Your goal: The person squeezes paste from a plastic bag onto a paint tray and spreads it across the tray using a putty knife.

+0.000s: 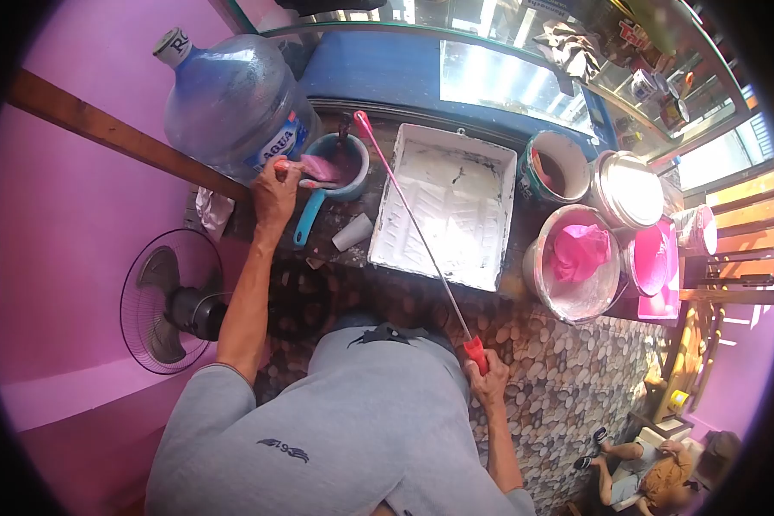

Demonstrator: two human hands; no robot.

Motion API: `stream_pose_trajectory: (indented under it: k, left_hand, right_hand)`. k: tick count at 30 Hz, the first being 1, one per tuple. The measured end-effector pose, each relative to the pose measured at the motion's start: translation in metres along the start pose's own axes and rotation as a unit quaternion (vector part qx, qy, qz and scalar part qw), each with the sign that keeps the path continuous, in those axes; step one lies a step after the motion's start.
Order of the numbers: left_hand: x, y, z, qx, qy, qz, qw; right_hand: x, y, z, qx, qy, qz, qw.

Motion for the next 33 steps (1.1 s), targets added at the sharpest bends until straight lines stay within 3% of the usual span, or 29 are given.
stream_pose_trajectory:
  k: [6, 16, 18, 27, 33]
  left_hand:
    - [0.019, 0.007, 0.014, -0.084, 0.079, 0.069, 0.991]
    - [0.02, 0.007, 0.003, -0.066, 0.095, 0.064, 0.991]
    - [0.012, 0.019, 0.001, -0.214, 0.019, 0.155, 0.964]
    - [0.0, 0.046, -0.005, -0.281, -0.034, 0.245, 0.927]
    - [-0.003, 0.046, -0.006, -0.282, -0.042, 0.255, 0.924]
  right_hand:
    - [0.011, -0.001, 0.002, 0.01, -0.015, 0.003, 1.0]
    - [0.009, -0.022, 0.003, 0.001, -0.014, -0.008, 1.0]
    - [0.0, -0.028, 0.011, -0.045, -0.074, 0.007, 0.996]
    - [-0.046, -0.098, 0.04, -0.158, -0.127, -0.084, 0.976]
    - [-0.044, -0.12, 0.052, -0.237, -0.148, -0.05, 0.959]
Point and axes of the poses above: each hand's wrist, its own x-axis towards the middle knuckle, its own z-axis out of the back of the hand, y = z × x, the point moved 4 cm from there along x, towards the middle knuckle, and after that the axes turned 14 degrees about -x, right-handed, at the moved point
